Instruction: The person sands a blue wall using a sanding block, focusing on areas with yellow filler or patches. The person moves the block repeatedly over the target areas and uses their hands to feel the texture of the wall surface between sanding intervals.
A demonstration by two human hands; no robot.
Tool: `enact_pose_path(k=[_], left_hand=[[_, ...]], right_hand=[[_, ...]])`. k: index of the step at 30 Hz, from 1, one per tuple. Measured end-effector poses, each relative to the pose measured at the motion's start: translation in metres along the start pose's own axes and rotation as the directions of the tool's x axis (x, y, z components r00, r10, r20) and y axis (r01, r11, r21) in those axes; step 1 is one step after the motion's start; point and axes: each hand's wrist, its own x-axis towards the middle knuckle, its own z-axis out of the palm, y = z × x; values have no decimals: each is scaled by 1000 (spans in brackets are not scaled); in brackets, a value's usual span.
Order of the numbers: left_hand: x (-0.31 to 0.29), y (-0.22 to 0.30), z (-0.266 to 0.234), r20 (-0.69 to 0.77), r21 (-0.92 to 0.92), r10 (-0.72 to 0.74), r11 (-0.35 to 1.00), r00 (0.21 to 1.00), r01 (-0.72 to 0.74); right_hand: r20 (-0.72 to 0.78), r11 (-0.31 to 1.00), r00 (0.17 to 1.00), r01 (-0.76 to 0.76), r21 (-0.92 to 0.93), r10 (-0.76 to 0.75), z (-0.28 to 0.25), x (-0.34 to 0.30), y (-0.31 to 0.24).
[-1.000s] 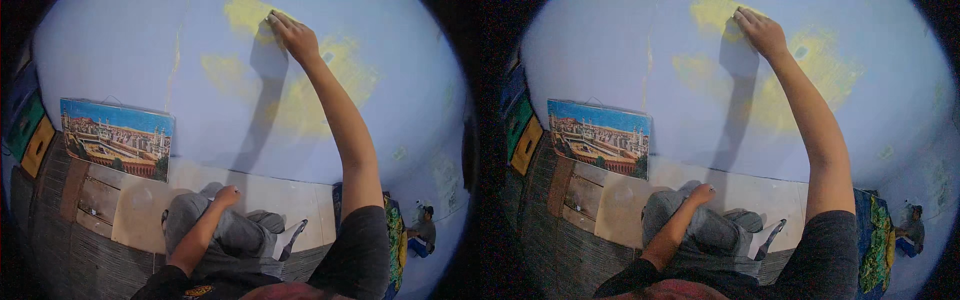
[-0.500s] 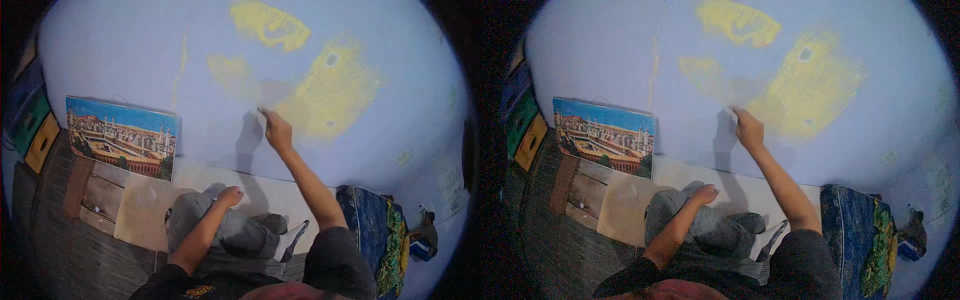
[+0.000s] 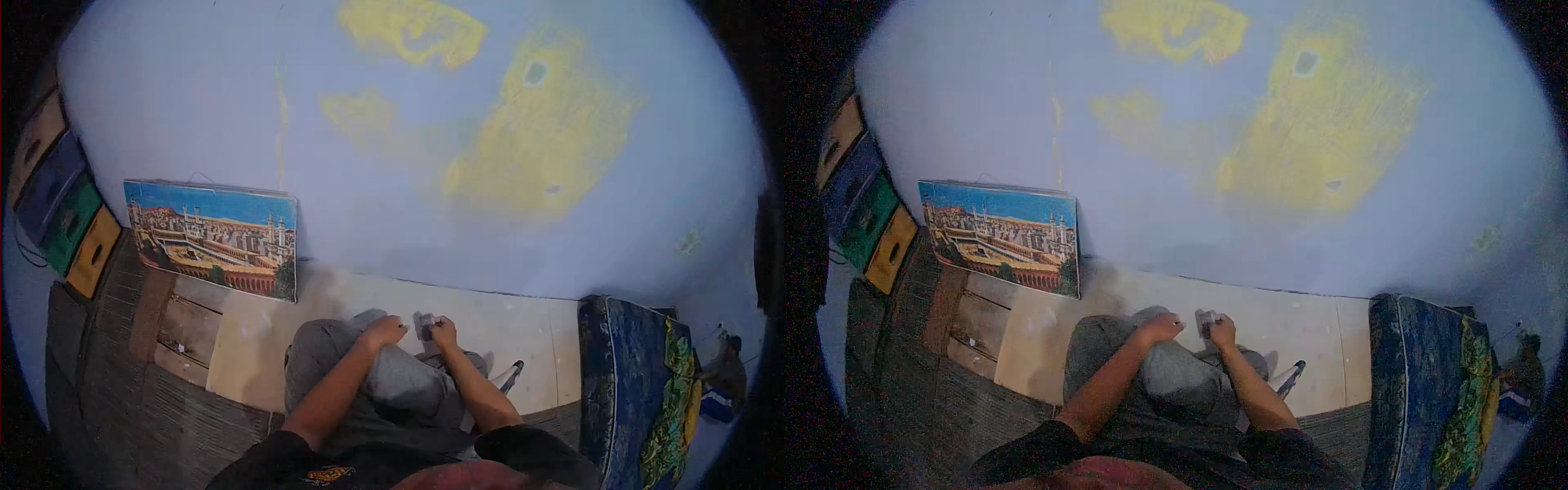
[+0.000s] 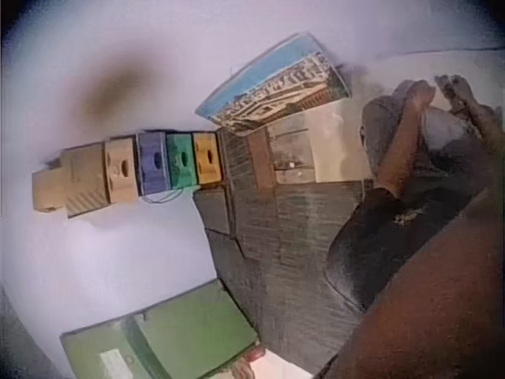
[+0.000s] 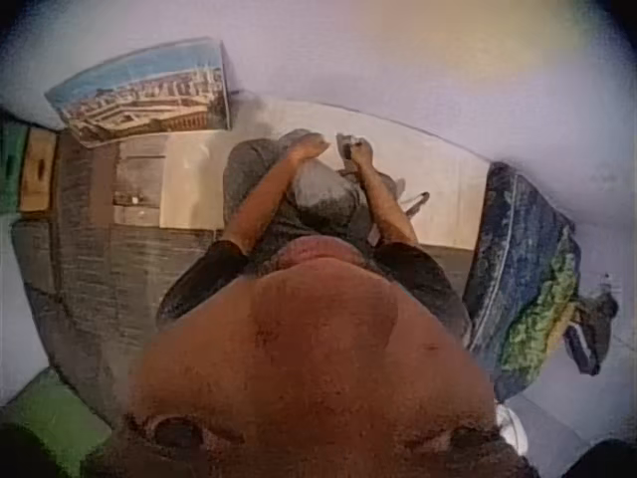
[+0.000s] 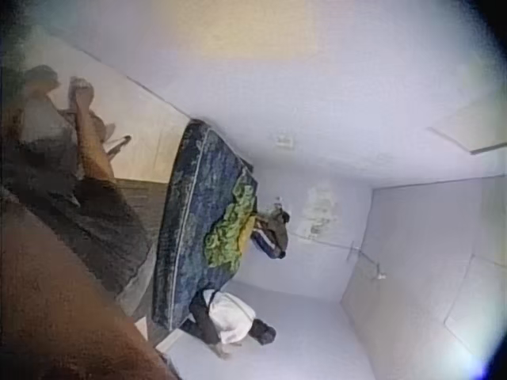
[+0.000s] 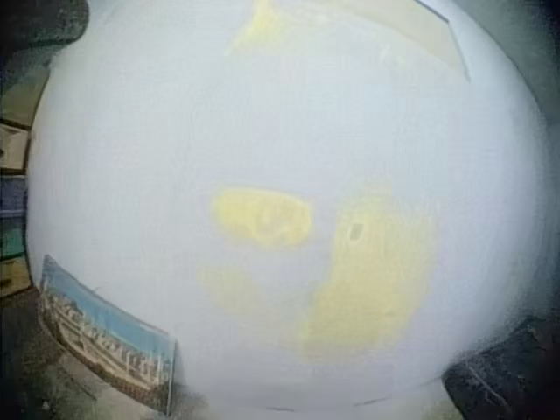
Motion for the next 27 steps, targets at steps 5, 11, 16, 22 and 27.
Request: enact_pose_path(k=[5, 11, 16, 22, 27], left_hand=[[-11, -6, -1, -34, 99, 82, 992, 996, -78], [1, -25, 13, 113, 103, 76, 991, 991, -88], [8, -23, 11, 178, 129, 41, 990, 983, -64], [2, -7, 2, 213, 29, 10, 999, 977, -17], [1, 9, -3, 168, -81, -108, 989, 980, 123]], right_hand=[[379, 729, 883, -451, 515, 278, 7, -4, -10], [390, 657, 858, -508, 556, 333, -6, -8, -52], [333, 597, 907, -420, 684, 257, -12, 8, -45], [413, 534, 871, -490, 689, 266, -20, -7, -73], [436, 522, 892, -430, 736, 120, -21, 1, -49]])
